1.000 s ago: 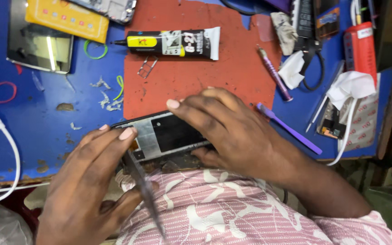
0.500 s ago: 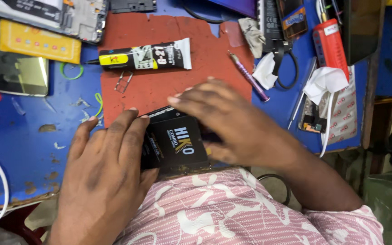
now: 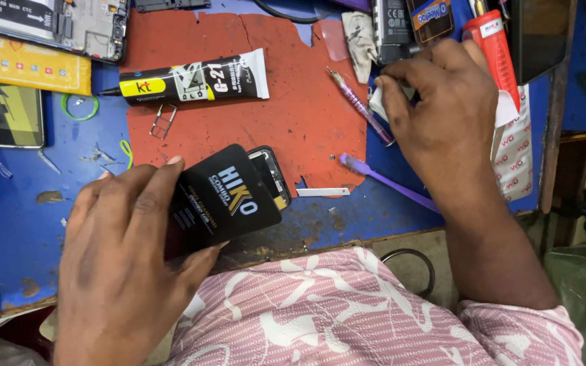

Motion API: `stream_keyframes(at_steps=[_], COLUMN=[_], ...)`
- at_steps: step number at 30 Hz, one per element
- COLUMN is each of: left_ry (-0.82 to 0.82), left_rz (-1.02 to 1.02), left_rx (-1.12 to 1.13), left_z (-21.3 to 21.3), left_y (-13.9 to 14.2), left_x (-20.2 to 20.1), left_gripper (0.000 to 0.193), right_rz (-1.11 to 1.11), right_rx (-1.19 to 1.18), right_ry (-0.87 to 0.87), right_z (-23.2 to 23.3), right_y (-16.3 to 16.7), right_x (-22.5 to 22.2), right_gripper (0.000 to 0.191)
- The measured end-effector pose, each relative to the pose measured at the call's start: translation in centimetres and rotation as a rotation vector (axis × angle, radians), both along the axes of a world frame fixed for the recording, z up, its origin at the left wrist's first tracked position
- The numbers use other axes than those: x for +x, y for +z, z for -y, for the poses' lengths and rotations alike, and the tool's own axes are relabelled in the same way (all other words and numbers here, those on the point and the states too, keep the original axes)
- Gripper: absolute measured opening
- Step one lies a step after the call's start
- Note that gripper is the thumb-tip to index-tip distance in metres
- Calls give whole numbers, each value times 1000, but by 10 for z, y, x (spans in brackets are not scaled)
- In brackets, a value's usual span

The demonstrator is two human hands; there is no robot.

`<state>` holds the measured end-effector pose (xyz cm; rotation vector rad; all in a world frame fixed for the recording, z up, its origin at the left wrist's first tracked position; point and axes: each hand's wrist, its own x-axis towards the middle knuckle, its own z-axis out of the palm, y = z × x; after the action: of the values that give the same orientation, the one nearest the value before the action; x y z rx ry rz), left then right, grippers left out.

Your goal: The person cleans the interior of a disassembled smartphone with a brush and tissue, then applies adhesive from a tube along the frame edges. The person handles the phone body, battery, and adhesive, and uses a brush and tissue during the process.

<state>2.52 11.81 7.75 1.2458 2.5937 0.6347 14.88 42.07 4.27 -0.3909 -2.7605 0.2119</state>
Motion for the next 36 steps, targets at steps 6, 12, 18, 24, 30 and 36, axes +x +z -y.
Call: stream_keyframes(at_steps=[6, 12, 18, 24, 30, 36], left_ry=[120, 230, 230, 155, 181, 168], left_rz=[122, 264, 251, 152, 191, 232], left_rx=[46, 111, 210, 328, 446, 454], left_z=[13, 32, 40, 53, 67, 66], left_y=[2, -8, -8, -15, -27, -24], left_x=[-1, -2, -2, 1, 3, -1], left_gripper=[99, 102, 101, 96, 94, 95], right_rz=[-59, -49, -248, -333, -248, -227], right_rx=[-39, -44, -1126, -1730, -1731, -1410], right_ry=[44, 57, -39, -5, -40, -102], right_z=[0, -3, -9, 8, 47, 83], right_y=[-10, -15, -12, -11, -16, -20], right_x=[-10, -4, 13, 23, 16, 18], right_gripper=[13, 15, 8, 8, 18, 8])
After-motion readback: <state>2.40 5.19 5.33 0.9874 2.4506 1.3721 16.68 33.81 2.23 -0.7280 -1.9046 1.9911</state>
